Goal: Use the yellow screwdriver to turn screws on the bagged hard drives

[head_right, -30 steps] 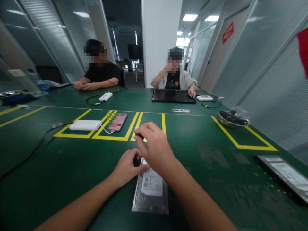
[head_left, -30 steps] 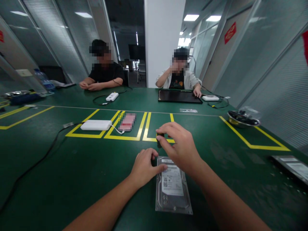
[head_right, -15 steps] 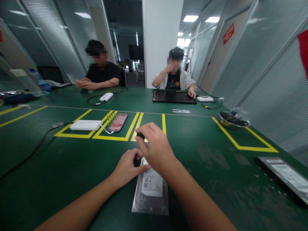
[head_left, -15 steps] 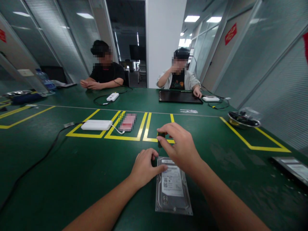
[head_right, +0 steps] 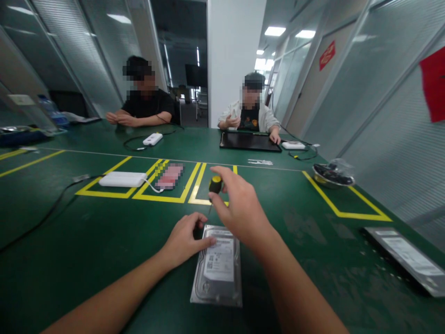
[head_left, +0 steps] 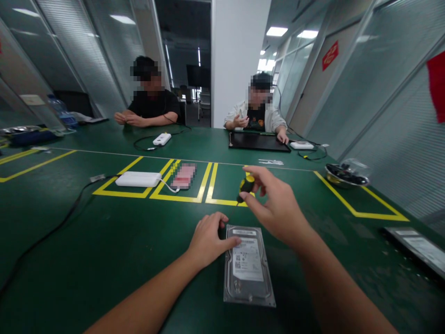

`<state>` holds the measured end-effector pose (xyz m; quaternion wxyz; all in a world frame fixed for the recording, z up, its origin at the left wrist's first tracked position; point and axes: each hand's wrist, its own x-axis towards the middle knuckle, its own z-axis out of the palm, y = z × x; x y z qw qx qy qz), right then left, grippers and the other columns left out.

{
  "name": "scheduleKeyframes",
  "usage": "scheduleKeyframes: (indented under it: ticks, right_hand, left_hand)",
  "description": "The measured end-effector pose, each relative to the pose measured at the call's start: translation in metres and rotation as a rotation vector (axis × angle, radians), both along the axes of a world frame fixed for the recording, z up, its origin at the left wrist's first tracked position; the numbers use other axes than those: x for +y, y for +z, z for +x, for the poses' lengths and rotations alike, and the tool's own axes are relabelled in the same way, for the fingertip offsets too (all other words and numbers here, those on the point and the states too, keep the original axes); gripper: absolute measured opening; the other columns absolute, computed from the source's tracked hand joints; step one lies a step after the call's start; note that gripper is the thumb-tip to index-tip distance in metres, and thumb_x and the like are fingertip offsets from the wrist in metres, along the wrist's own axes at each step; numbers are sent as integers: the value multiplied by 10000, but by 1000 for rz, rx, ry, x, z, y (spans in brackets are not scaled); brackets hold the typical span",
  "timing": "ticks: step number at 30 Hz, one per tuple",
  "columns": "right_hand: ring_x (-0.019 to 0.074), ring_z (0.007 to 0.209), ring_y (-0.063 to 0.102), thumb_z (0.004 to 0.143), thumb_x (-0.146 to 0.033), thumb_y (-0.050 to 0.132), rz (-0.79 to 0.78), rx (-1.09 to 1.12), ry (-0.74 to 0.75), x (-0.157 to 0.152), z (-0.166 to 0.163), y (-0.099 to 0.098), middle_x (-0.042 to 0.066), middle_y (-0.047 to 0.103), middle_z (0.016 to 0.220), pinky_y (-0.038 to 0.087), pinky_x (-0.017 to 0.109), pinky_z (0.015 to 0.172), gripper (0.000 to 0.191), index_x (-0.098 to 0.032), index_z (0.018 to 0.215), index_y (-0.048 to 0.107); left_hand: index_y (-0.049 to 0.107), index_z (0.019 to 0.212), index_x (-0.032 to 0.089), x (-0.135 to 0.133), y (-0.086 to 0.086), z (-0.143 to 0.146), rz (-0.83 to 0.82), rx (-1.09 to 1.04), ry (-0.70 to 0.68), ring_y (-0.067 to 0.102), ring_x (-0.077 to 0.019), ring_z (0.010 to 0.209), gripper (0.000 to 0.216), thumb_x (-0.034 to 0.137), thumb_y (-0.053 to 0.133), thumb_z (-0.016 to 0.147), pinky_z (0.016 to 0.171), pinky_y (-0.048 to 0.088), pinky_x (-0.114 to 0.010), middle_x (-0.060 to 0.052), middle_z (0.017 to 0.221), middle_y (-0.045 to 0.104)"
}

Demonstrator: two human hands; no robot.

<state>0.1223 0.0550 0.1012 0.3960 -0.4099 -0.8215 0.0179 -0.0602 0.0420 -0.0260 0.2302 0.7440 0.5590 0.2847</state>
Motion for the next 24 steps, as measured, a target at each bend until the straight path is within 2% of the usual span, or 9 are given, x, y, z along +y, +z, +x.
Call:
scheduleKeyframes:
  ticks: [3,6,10,13,16,21,24]
  right_hand:
    - [149,667,558,837,-195,609,2,-11,-126,-7,24,15,10,589,779,439,280,651,276,-186,1111,575]
    - [141,623,529,822,-209,608,41,-130,-214,-17,50,10,18,569,778,418,269,596,170,-190,982,556]
    - [185,672,543,874,-262,510,104,-336,-306,-33,81,-29,54,546,790,434,299,599,67,-198,889,501]
    - [180,647,559,908,-227,429,116,-510,-325,-45,100,-67,94,571,880,454,300,566,111,-186,858,520]
    - [172,622,572,914,-176,387,66,-622,-294,-54,115,-96,113,571,922,481,296,532,189,-169,859,568]
    - [173,747,631,940,-240,423,-141,-520,-228,-63,130,-115,129,555,1046,576,299,643,222,-164,984,627]
    - [196,826,651,934,-273,458,-174,-467,-212,-64,135,-118,134,568,1091,597,334,725,236,-182,1005,663]
  left_hand:
    - [575,1039,207,-1,-2,-1,11,-1,-17,552,-246,861,497,515,774,703,747,390,-337,-29,928,624]
    - [570,1097,209,-3,-1,-2,33,5,-44,552,-257,916,477,500,732,756,799,397,-360,-44,993,630]
    - [564,1163,226,-5,4,-1,28,24,-93,537,-283,993,509,563,667,796,849,381,-391,-63,1095,632]
    - [551,1220,243,-5,7,-1,-30,22,-120,527,-307,1014,685,680,689,711,849,370,-404,-69,1133,636]
    - [564,1219,268,-4,7,0,-51,31,-135,514,-319,1028,766,711,741,620,845,360,-404,-60,1147,638]
    - [621,1134,289,-2,10,3,-52,73,-134,509,-303,1001,684,704,752,607,817,346,-385,-32,1108,643]
    - [642,1090,284,-1,13,4,-72,73,-139,506,-295,987,641,701,745,615,812,342,-381,-32,1076,645]
